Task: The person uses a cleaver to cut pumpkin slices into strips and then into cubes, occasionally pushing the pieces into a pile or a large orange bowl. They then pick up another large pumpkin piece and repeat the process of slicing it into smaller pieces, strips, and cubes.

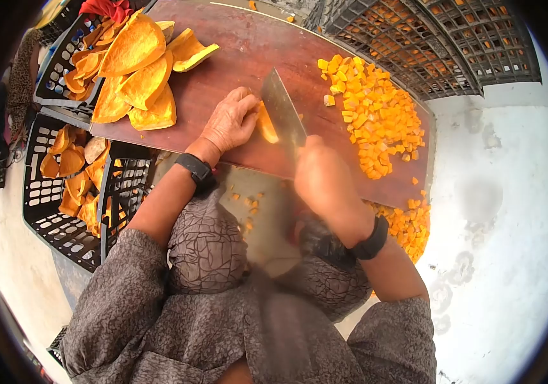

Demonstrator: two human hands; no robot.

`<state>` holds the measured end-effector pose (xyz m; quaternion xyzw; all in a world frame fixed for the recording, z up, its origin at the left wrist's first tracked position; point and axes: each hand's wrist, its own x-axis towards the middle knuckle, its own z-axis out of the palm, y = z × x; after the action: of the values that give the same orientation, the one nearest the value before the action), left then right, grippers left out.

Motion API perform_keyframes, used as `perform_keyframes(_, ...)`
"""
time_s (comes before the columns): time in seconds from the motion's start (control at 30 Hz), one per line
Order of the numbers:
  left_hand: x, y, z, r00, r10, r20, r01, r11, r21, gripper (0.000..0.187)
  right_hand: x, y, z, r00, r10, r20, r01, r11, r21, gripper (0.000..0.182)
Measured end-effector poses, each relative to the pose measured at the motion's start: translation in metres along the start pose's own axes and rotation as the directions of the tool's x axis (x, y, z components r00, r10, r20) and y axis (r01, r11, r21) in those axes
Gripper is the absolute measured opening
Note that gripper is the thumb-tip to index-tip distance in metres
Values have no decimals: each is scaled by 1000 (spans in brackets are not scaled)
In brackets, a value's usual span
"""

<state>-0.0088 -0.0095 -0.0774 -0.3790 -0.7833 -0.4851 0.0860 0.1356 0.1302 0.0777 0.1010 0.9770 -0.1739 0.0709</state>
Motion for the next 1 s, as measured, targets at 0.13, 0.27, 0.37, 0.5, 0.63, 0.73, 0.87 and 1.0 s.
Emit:
perform_keyframes(0.13, 0, 1, 0, 999, -25, 20, 26, 999, -43, 9, -6, -2, 2, 1000, -18, 20, 18, 1000, -5, 14)
perform_keyframes(0.27, -1, 1, -2, 998, -45, 33, 46, 998, -51, 9, -6, -1, 9, 1000, 6, 9, -5, 1000, -26, 12)
perform_keyframes(0.37, 0, 1, -1, 998, -56, 33, 57, 997, -50, 8, -5, -3, 8, 999, 0, 38, 2, 999, -47, 11)
perform_keyframes(0.5, -1, 1, 0, 998, -52, 32, 54, 997, -49, 8, 6, -1, 17, 998, 14, 59, -14, 1000, -11, 11)
perform_keyframes(0.63, 2, 1, -2, 999, -36, 23, 37, 998, -43, 9, 13, 1, 23, 999, 2, 40, -1, 1000, -18, 13)
perform_keyframes(0.73, 1, 2, 0, 999, -38, 8, 38, 999, -34, 10, 13, 5, 23, 999, -40, 28, 41, 999, -34, 14)
perform_keyframes(0.87, 1, 4, -1, 997, -66, 45, 66, 998, -3, 13, 19, 1, 29, 997, 51, 54, -47, 996, -71, 13)
perform_keyframes(1.0, 2, 2, -2, 999, -34, 24, 35, 999, -13, 12, 36, 3, 50, 998, 66, 25, -64, 995, -76, 13)
